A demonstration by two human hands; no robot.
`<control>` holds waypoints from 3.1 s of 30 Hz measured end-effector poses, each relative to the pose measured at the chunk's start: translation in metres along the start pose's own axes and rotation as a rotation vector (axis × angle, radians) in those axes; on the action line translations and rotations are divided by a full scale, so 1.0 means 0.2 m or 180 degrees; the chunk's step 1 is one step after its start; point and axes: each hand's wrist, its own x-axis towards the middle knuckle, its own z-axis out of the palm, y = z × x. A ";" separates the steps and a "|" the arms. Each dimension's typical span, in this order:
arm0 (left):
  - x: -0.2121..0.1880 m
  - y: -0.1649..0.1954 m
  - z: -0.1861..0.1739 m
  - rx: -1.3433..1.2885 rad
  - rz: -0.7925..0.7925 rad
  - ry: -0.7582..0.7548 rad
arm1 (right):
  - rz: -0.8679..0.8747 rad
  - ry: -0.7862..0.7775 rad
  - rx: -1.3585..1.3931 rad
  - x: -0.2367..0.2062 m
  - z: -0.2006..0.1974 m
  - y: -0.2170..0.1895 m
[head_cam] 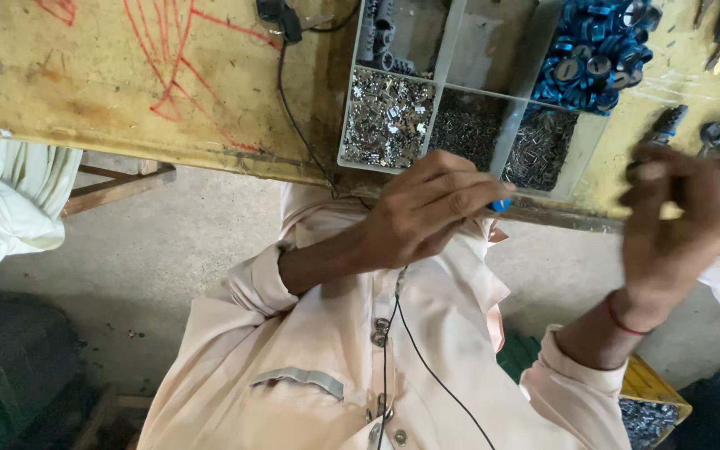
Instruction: The person sits at a workbench assembling padlocks by hand. They pick small metal pins and springs from a compartment tray, insert them into blue lock bodies, and press the components into place, placing finished assemblies aside and repeating the cycle.
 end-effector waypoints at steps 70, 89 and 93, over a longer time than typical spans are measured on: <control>0.04 -0.02 -0.23 0.2643 -0.1347 -0.0679 | -0.1882 -0.1262 -0.1976 0.22 0.32 -0.36; 0.00 0.02 -0.31 0.1265 -0.1216 -0.0119 | -0.1450 -0.1108 -0.1330 0.19 0.34 -0.22; 0.00 0.02 -0.32 0.1182 -0.1274 -0.0126 | -0.1527 -0.0991 -0.1173 0.19 0.36 -0.24</control>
